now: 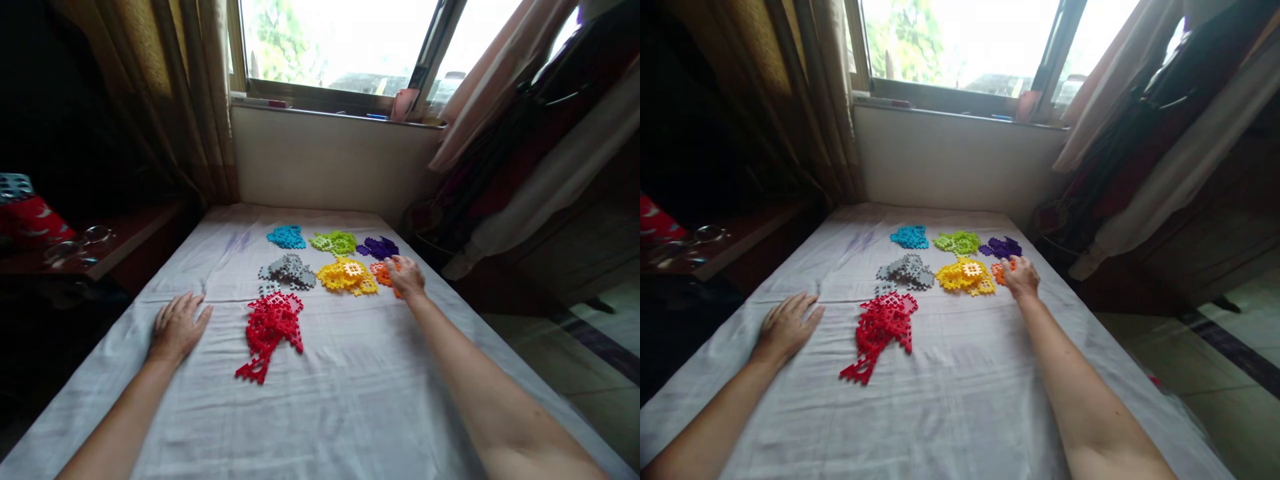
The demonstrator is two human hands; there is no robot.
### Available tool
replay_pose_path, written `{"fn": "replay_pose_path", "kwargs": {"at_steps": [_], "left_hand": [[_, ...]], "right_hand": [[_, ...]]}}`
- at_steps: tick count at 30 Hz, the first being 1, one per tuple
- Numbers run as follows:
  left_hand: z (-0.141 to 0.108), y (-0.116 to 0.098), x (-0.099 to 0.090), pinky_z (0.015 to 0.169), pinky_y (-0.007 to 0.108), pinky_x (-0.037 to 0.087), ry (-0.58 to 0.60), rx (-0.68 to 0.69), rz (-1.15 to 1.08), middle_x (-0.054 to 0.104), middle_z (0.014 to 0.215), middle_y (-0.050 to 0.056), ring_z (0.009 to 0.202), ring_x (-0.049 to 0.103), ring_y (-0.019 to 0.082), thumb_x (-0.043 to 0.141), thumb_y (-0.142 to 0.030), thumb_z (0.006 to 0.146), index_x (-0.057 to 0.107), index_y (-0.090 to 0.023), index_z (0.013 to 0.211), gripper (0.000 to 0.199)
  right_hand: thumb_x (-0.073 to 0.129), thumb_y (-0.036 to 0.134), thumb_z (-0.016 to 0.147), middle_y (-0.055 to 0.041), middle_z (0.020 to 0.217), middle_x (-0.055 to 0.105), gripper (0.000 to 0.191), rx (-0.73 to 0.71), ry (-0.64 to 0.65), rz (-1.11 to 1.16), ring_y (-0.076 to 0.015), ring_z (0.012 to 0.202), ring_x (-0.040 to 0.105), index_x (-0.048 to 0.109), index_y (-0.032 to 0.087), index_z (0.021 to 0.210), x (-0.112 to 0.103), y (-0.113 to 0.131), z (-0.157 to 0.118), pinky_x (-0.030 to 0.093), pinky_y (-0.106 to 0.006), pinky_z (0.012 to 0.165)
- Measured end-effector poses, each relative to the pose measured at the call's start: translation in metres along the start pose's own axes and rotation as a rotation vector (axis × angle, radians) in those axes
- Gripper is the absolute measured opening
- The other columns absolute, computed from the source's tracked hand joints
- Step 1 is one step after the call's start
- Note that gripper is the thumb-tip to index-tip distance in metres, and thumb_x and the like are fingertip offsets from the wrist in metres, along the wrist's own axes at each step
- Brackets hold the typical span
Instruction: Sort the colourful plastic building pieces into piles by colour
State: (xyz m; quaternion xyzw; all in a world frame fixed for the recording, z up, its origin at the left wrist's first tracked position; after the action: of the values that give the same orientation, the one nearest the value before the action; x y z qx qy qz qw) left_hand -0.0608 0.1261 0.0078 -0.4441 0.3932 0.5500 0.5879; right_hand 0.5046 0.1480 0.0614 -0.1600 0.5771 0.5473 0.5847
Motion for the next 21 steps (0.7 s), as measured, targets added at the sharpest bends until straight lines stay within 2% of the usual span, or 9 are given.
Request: {"fn": "replay_pose_path", "kwargs": {"at_steps": [2,3,5,7,10,13,17,21], "left_hand": [[0.000,0.000,0.001,0.113,0.048,0.036,0.003,-0.012,0.014,0.057,0.141,0.013,0.134,0.047,0.032,0.037,-0.045,0.091,0.064,-0.018,0.126,0.052],[0.000,0.001,0.002,0.113,0.047,0.036,0.005,-0.015,0.015,0.057,0.141,0.013,0.134,0.047,0.032,0.038,-0.044,0.091,0.063,-0.019,0.127,0.051],[0.000,0.001,0.003,0.113,0.047,0.036,0.008,-0.020,0.011,0.057,0.141,0.012,0.135,0.046,0.031,0.038,-0.044,0.091,0.063,-0.019,0.127,0.050],[0.000,0.003,0.003,0.113,0.048,0.035,0.010,-0.026,0.008,0.057,0.142,0.013,0.135,0.046,0.032,0.038,-0.044,0.091,0.063,-0.019,0.127,0.051],[0.000,0.002,0.002,0.114,0.048,0.035,0.023,-0.023,0.007,0.056,0.142,0.014,0.135,0.046,0.032,0.038,-0.046,0.091,0.062,-0.017,0.128,0.053],[-0.001,0.000,0.000,0.113,0.047,0.036,0.027,-0.015,0.010,0.057,0.141,0.015,0.135,0.046,0.032,0.038,-0.046,0.091,0.062,-0.015,0.128,0.054],[-0.002,-0.002,-0.001,0.113,0.046,0.036,0.022,-0.020,0.023,0.057,0.142,0.014,0.135,0.047,0.031,0.039,-0.044,0.090,0.061,-0.017,0.129,0.052],[-0.003,-0.001,0.000,0.113,0.046,0.035,0.021,-0.026,0.029,0.057,0.142,0.012,0.135,0.047,0.030,0.039,-0.043,0.090,0.062,-0.019,0.129,0.051]], "right_hand": [[0.041,0.048,0.094,-0.0180,0.137,0.057,0.054,0.181,0.029,-0.063,-0.0317,0.129,0.051,0.060,0.017,0.134,0.002,-0.052,0.022,0.042,-0.046,0.106],[0.040,0.051,0.094,-0.0177,0.139,0.056,0.057,0.242,0.045,-0.067,-0.0325,0.129,0.051,0.057,0.018,0.137,0.006,-0.070,0.029,0.042,-0.048,0.105],[0.038,0.053,0.094,-0.0166,0.138,0.058,0.058,0.278,0.109,-0.049,-0.0324,0.127,0.053,0.056,0.021,0.139,0.021,-0.090,0.037,0.042,-0.048,0.104],[0.038,0.053,0.095,-0.0144,0.134,0.062,0.057,0.252,0.166,-0.034,-0.0312,0.124,0.056,0.057,0.023,0.139,0.035,-0.091,0.040,0.042,-0.047,0.105],[0.041,0.050,0.095,-0.0108,0.131,0.065,0.052,0.168,0.183,-0.010,-0.0284,0.122,0.058,0.059,0.025,0.136,0.049,-0.071,0.034,0.041,-0.044,0.106],[0.043,0.044,0.095,-0.0096,0.132,0.065,0.048,0.066,0.203,0.078,-0.0245,0.122,0.059,0.060,0.022,0.134,0.058,-0.037,0.021,0.042,-0.037,0.106],[0.048,0.038,0.094,-0.0093,0.134,0.065,0.045,-0.132,0.273,0.221,-0.0207,0.123,0.059,0.061,0.018,0.132,0.070,0.021,-0.003,0.043,-0.032,0.106],[0.054,0.039,0.091,-0.0099,0.134,0.064,0.046,-0.282,0.311,0.302,-0.0211,0.125,0.058,0.061,0.018,0.132,0.086,0.083,-0.037,0.041,-0.034,0.109]]}}
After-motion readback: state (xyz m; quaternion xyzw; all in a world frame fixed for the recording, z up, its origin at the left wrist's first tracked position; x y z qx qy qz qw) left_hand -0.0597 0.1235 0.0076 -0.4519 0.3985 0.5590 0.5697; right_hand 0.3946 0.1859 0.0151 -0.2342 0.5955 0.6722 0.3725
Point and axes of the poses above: each hand's wrist, its own z-axis towards the middle knuckle, its own x-axis out of the palm, y = z × x, the point moved 6 cm from there along z, towards the middle knuckle
